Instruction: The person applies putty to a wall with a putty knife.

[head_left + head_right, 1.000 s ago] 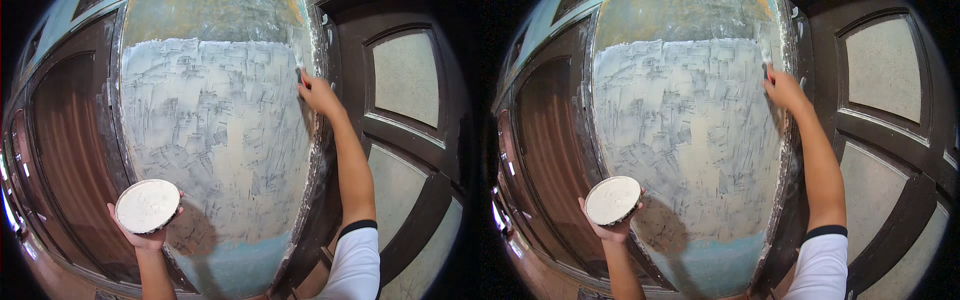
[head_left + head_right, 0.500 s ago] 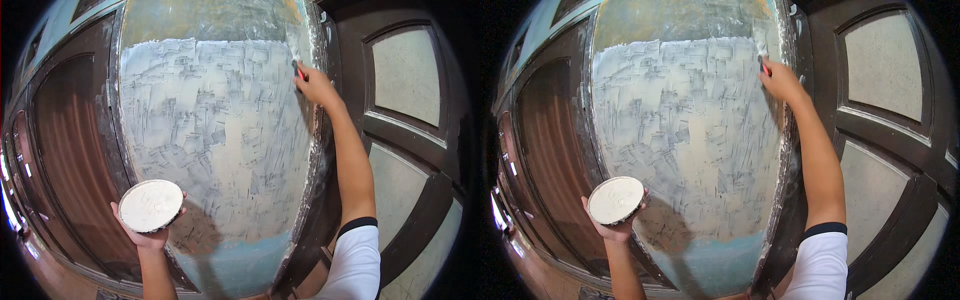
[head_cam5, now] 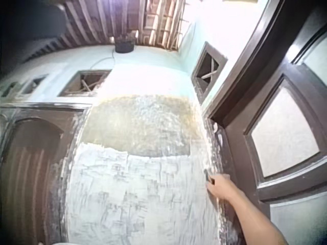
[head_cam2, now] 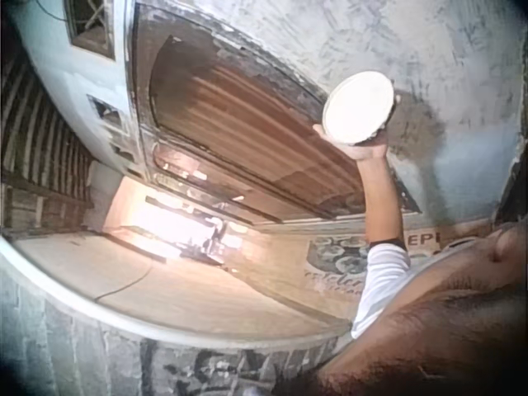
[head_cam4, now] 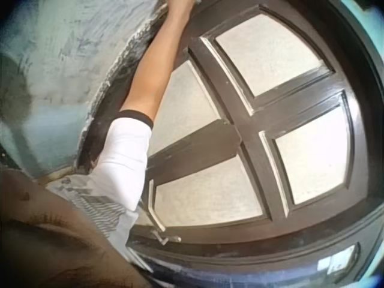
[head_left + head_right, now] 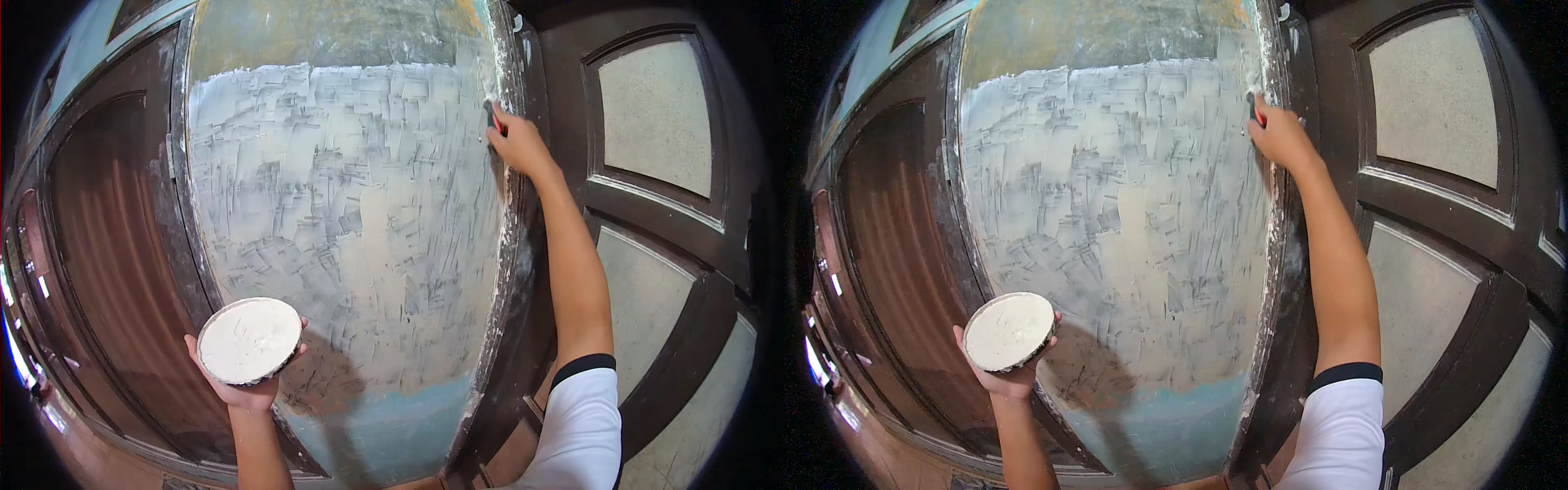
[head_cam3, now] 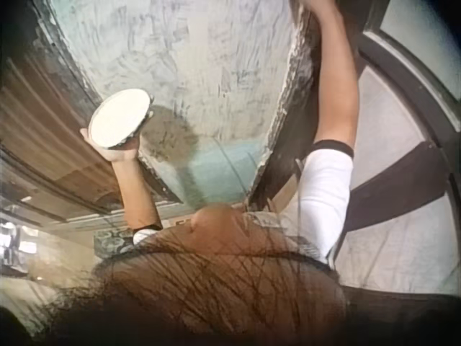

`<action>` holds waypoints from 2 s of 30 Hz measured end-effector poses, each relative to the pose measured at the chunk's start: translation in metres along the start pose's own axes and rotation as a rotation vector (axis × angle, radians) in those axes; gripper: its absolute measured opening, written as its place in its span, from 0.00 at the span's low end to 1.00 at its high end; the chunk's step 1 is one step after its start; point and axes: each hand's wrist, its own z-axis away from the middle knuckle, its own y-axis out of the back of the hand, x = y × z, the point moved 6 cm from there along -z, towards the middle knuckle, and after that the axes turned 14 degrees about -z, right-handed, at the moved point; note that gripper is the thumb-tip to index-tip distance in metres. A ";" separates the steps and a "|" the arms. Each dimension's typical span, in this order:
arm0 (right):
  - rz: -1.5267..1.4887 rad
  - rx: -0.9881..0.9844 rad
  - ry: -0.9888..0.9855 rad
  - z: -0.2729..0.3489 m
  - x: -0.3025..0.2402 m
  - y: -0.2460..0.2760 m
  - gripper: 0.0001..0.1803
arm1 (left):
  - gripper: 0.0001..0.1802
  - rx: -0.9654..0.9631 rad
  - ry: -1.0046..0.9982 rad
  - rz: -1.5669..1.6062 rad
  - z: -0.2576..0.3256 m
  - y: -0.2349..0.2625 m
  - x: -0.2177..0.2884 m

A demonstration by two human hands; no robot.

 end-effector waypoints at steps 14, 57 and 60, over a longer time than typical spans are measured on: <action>-0.075 0.001 -0.059 0.015 -0.018 -0.001 0.36 | 0.59 0.013 0.034 0.035 0.009 0.020 0.006; -0.986 -0.375 -0.376 0.459 -0.218 -0.162 0.15 | 0.59 0.249 0.235 0.446 0.164 0.118 -0.046; -0.938 -0.481 -0.439 0.469 -0.209 -0.171 0.16 | 0.58 0.165 0.261 0.263 0.166 0.104 -0.044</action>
